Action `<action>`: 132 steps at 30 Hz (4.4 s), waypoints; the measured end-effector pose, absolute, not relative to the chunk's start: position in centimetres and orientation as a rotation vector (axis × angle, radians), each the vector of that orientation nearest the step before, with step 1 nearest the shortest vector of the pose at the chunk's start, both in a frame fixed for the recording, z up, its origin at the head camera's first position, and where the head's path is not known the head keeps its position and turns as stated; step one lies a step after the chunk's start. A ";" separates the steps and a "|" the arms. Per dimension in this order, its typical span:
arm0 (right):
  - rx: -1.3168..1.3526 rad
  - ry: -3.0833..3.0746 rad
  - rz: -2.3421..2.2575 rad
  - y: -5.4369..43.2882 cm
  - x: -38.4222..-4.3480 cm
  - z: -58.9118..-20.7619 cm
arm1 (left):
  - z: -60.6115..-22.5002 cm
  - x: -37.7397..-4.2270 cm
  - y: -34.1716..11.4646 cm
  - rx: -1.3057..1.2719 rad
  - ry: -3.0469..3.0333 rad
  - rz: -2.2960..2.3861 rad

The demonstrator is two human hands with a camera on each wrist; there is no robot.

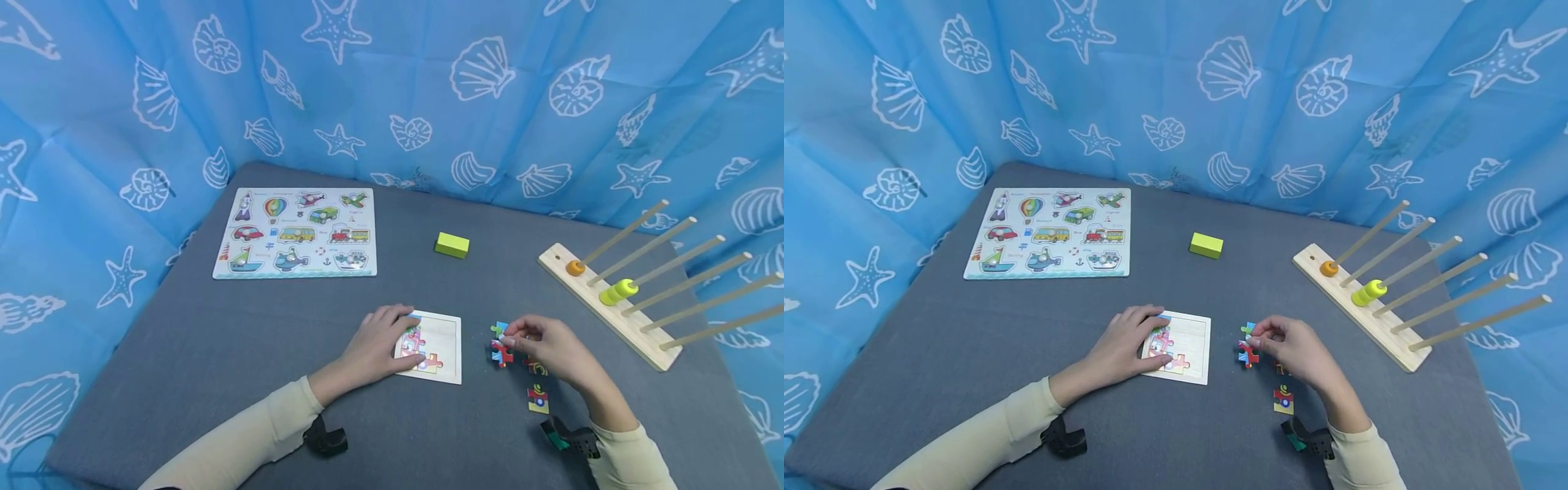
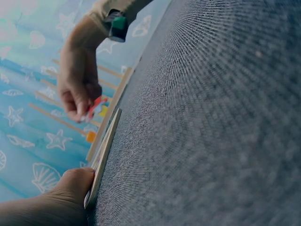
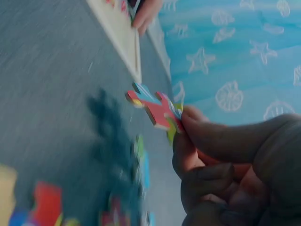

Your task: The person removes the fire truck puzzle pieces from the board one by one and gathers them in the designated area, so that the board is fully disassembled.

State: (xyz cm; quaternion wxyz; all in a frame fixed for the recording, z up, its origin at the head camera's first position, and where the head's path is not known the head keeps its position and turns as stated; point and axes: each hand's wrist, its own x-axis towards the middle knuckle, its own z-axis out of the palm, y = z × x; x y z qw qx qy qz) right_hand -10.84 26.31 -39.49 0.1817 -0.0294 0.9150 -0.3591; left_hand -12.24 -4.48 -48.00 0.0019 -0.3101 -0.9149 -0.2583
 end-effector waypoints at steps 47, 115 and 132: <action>-0.277 2.938 -0.682 26.5 -8.1 -42.5 | -48.2 -12.3 -4.5 -0.980 -2.851 -0.772; -0.158 2.754 -1.096 16.4 -7.6 -42.7 | -47.9 -14.3 -6.9 -1.242 -2.882 -1.016; -0.019 2.698 -0.946 25.8 -5.7 -40.4 | -47.2 -14.3 -7.1 -1.218 -2.924 -1.010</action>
